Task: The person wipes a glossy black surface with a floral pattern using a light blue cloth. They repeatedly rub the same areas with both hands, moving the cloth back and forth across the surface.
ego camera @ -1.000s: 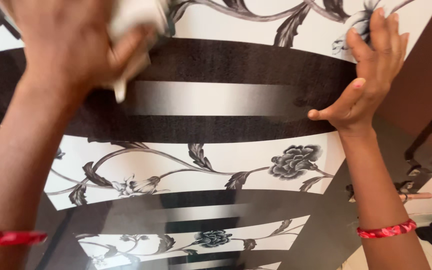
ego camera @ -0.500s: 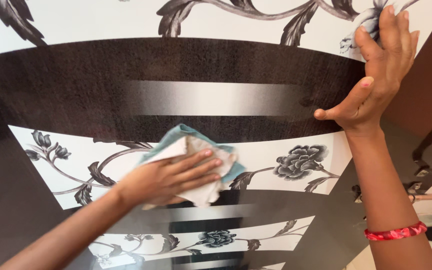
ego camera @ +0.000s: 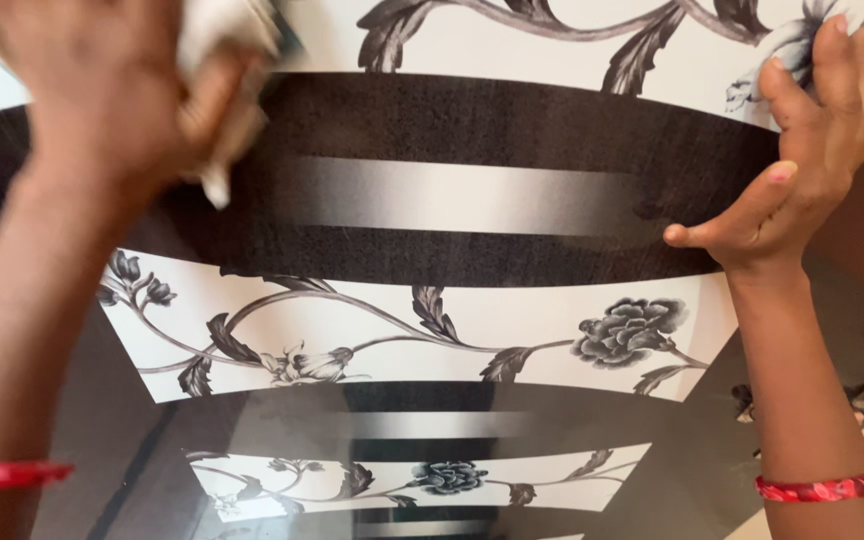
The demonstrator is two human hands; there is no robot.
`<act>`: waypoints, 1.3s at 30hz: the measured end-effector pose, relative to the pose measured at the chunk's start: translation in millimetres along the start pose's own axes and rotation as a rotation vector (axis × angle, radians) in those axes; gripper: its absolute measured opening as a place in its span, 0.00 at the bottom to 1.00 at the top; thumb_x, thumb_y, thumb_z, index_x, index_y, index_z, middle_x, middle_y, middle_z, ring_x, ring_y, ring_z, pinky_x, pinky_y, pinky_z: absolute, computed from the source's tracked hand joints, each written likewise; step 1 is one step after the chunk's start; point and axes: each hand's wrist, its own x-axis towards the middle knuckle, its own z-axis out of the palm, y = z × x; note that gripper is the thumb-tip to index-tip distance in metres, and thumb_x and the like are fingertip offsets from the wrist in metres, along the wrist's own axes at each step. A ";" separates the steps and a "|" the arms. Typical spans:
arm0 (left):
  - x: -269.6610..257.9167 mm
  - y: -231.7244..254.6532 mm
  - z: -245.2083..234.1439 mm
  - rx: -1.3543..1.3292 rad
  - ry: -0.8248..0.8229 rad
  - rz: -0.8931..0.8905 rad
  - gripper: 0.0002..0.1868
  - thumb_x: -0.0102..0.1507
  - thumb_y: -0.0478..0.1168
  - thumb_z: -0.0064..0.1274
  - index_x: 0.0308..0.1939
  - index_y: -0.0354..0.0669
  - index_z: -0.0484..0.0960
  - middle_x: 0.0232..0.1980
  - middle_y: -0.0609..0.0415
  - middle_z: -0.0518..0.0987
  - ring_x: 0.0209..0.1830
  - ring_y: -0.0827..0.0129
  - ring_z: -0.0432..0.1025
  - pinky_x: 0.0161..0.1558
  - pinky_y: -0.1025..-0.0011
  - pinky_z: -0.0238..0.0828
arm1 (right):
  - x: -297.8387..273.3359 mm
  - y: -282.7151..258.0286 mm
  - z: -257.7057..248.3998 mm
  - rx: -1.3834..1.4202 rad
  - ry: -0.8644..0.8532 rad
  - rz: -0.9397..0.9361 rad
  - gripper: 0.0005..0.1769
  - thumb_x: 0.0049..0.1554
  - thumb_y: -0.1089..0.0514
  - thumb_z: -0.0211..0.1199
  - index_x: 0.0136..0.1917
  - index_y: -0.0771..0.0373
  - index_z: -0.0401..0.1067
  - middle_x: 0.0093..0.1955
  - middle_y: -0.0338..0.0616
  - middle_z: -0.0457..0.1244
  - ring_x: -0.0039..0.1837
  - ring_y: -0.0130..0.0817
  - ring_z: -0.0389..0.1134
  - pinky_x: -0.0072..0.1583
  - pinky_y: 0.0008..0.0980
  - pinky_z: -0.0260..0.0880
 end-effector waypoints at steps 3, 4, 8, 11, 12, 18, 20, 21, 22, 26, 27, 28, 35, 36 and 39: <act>-33.8 13.4 35.0 0.140 0.101 0.344 0.47 0.68 0.76 0.32 0.84 0.55 0.53 0.83 0.37 0.47 0.80 0.37 0.37 0.68 0.21 0.24 | 2.3 -2.6 1.0 0.003 0.012 0.003 0.50 0.64 0.24 0.37 0.66 0.73 0.71 0.79 0.64 0.53 0.81 0.64 0.46 0.78 0.68 0.35; -49.8 18.2 53.7 0.177 0.157 0.504 0.48 0.69 0.79 0.32 0.84 0.57 0.54 0.83 0.38 0.47 0.80 0.39 0.37 0.67 0.23 0.24 | 2.2 -3.1 0.4 -0.002 0.009 0.002 0.50 0.64 0.24 0.37 0.67 0.73 0.71 0.79 0.64 0.54 0.81 0.64 0.46 0.78 0.68 0.34; -115.0 7.6 111.6 0.299 0.004 0.773 0.46 0.64 0.78 0.27 0.82 0.68 0.48 0.84 0.52 0.46 0.81 0.48 0.34 0.70 0.27 0.23 | 2.4 -2.5 -1.0 0.001 0.010 0.008 0.49 0.64 0.25 0.37 0.65 0.73 0.72 0.78 0.65 0.54 0.80 0.66 0.47 0.78 0.68 0.34; -148.6 -9.8 133.2 0.305 -0.122 0.914 0.44 0.61 0.75 0.28 0.79 0.70 0.45 0.82 0.55 0.45 0.81 0.50 0.34 0.70 0.27 0.24 | -1.0 -2.6 1.4 -0.023 0.024 -0.008 0.51 0.64 0.24 0.37 0.66 0.74 0.71 0.78 0.66 0.54 0.81 0.64 0.47 0.79 0.65 0.34; -152.0 -18.5 134.0 0.288 -0.155 0.936 0.44 0.60 0.75 0.28 0.78 0.71 0.45 0.82 0.56 0.45 0.81 0.53 0.34 0.70 0.27 0.25 | -2.0 -0.9 1.8 -0.019 0.028 -0.006 0.50 0.65 0.25 0.36 0.67 0.73 0.71 0.79 0.65 0.54 0.82 0.64 0.47 0.80 0.65 0.34; -84.5 -77.0 80.2 0.346 0.095 0.737 0.53 0.59 0.79 0.38 0.81 0.56 0.54 0.81 0.36 0.49 0.77 0.37 0.38 0.66 0.26 0.27 | -7.0 3.9 7.7 0.005 0.057 0.012 0.45 0.68 0.31 0.32 0.68 0.72 0.72 0.80 0.63 0.55 0.84 0.61 0.47 0.82 0.63 0.32; -56.8 -85.6 47.9 0.199 0.209 0.631 0.52 0.59 0.70 0.48 0.80 0.48 0.54 0.79 0.27 0.49 0.77 0.30 0.42 0.68 0.27 0.36 | -4.3 3.8 7.9 0.008 0.058 0.005 0.43 0.69 0.34 0.32 0.67 0.71 0.72 0.80 0.63 0.55 0.84 0.61 0.46 0.82 0.63 0.32; -48.7 -84.2 36.8 0.046 0.244 0.567 0.51 0.59 0.63 0.53 0.79 0.45 0.52 0.78 0.23 0.48 0.78 0.27 0.42 0.72 0.28 0.42 | -4.1 1.6 6.8 0.010 0.054 0.017 0.42 0.69 0.35 0.32 0.66 0.72 0.72 0.79 0.64 0.55 0.83 0.61 0.47 0.81 0.64 0.33; -45.9 -79.4 31.2 -0.089 0.212 0.474 0.51 0.60 0.65 0.51 0.80 0.47 0.50 0.78 0.24 0.50 0.77 0.29 0.45 0.70 0.31 0.45 | -3.1 0.2 5.1 0.014 0.049 0.027 0.42 0.68 0.36 0.33 0.65 0.73 0.72 0.78 0.64 0.56 0.82 0.62 0.47 0.80 0.64 0.34; -39.5 -64.7 27.7 -0.609 0.076 0.087 0.51 0.65 0.75 0.41 0.81 0.52 0.43 0.77 0.30 0.59 0.71 0.37 0.58 0.60 0.41 0.59 | 1.9 -3.3 3.4 0.033 0.052 0.030 0.40 0.67 0.38 0.33 0.64 0.73 0.73 0.77 0.64 0.57 0.81 0.63 0.48 0.79 0.65 0.34; -41.9 -65.8 29.7 -0.540 0.080 0.096 0.51 0.65 0.75 0.39 0.82 0.52 0.42 0.78 0.29 0.56 0.72 0.36 0.55 0.62 0.40 0.55 | 2.5 -3.6 3.8 0.035 0.053 0.029 0.40 0.67 0.38 0.33 0.63 0.73 0.73 0.77 0.64 0.56 0.81 0.63 0.48 0.79 0.65 0.34; -44.1 -69.3 34.5 -0.472 0.084 0.107 0.50 0.66 0.75 0.36 0.82 0.53 0.41 0.78 0.28 0.54 0.73 0.36 0.52 0.64 0.40 0.51 | 2.5 -3.6 3.5 0.035 0.053 0.028 0.40 0.67 0.38 0.33 0.63 0.73 0.73 0.77 0.64 0.56 0.81 0.63 0.48 0.79 0.65 0.34; -155.8 -107.7 122.6 0.298 -0.094 0.568 0.51 0.58 0.82 0.23 0.81 0.67 0.49 0.83 0.44 0.37 0.79 0.43 0.29 0.65 0.26 0.13 | 1.1 -5.1 1.9 0.050 0.050 0.051 0.38 0.68 0.39 0.34 0.63 0.73 0.72 0.77 0.64 0.56 0.81 0.63 0.48 0.79 0.65 0.35; -167.0 -109.4 131.3 0.340 -0.090 0.668 0.47 0.60 0.80 0.23 0.79 0.69 0.50 0.83 0.47 0.39 0.80 0.46 0.29 0.67 0.25 0.14 | 1.5 -5.0 2.0 0.041 0.054 0.043 0.38 0.68 0.40 0.34 0.63 0.74 0.72 0.77 0.65 0.56 0.81 0.63 0.49 0.79 0.64 0.35; -175.7 -108.2 132.8 0.232 -0.170 0.699 0.42 0.58 0.78 0.21 0.76 0.79 0.49 0.83 0.56 0.38 0.84 0.51 0.28 0.73 0.23 0.18 | 0.0 -4.6 3.7 0.021 0.061 0.037 0.38 0.68 0.40 0.34 0.64 0.74 0.72 0.78 0.64 0.56 0.82 0.62 0.49 0.80 0.63 0.35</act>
